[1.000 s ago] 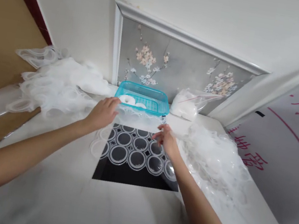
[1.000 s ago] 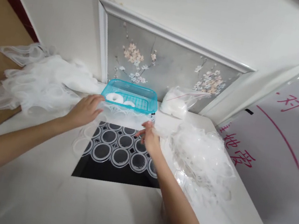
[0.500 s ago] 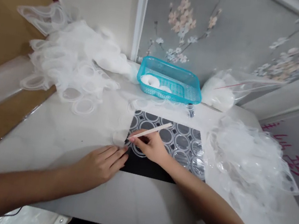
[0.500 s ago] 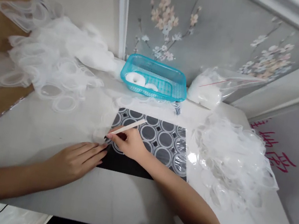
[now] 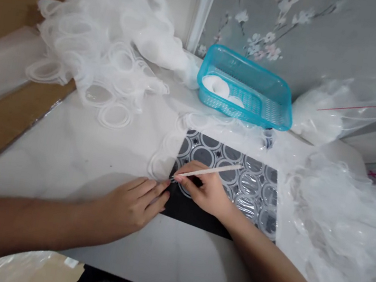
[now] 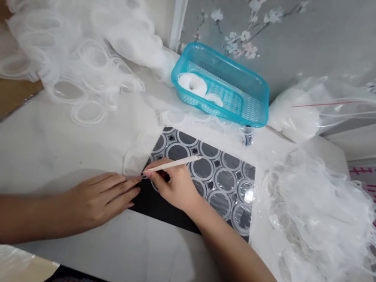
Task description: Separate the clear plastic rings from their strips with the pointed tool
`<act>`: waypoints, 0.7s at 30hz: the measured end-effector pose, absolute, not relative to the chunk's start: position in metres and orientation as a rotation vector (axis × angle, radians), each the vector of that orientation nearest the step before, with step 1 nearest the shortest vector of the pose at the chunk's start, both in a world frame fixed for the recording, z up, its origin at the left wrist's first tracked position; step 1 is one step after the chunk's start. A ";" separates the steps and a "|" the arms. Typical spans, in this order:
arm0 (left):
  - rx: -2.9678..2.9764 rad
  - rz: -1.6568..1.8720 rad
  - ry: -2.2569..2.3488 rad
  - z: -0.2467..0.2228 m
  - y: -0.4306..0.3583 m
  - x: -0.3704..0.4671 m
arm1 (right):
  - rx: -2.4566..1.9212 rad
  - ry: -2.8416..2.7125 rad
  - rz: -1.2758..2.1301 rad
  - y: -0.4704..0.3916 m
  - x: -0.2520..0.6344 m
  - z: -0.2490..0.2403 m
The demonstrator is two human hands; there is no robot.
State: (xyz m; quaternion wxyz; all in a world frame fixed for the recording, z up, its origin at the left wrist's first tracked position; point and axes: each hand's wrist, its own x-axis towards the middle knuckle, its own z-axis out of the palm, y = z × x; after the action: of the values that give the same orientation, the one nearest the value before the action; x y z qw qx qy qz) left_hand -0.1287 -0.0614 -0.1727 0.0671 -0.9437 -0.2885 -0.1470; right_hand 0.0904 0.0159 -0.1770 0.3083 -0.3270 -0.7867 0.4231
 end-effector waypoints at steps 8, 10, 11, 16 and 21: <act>-2.963 -0.652 -1.215 -0.165 -0.061 -0.123 | -0.530 -2.539 0.507 0.011 0.097 -0.179; -3.014 -0.680 -1.234 -0.165 -0.061 -0.123 | -0.522 -2.494 0.244 0.029 0.097 -0.171; -3.019 -0.686 -1.238 -0.165 -0.061 -0.123 | -0.576 -2.360 0.126 0.042 0.098 -0.165; -2.972 -0.714 -1.215 -0.166 -0.061 -0.124 | -0.817 -1.485 -0.030 0.087 0.112 -0.129; -2.929 -0.646 -1.078 -0.165 -0.062 -0.124 | -1.112 -1.898 0.533 0.011 0.129 -0.147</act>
State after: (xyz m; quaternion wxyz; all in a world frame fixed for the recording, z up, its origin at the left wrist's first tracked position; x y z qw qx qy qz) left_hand -0.1241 -0.0616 -0.1648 -0.0227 -0.9188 -0.3381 -0.2025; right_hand 0.1294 0.0109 -0.1467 0.4250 -0.4447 -0.7590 0.2132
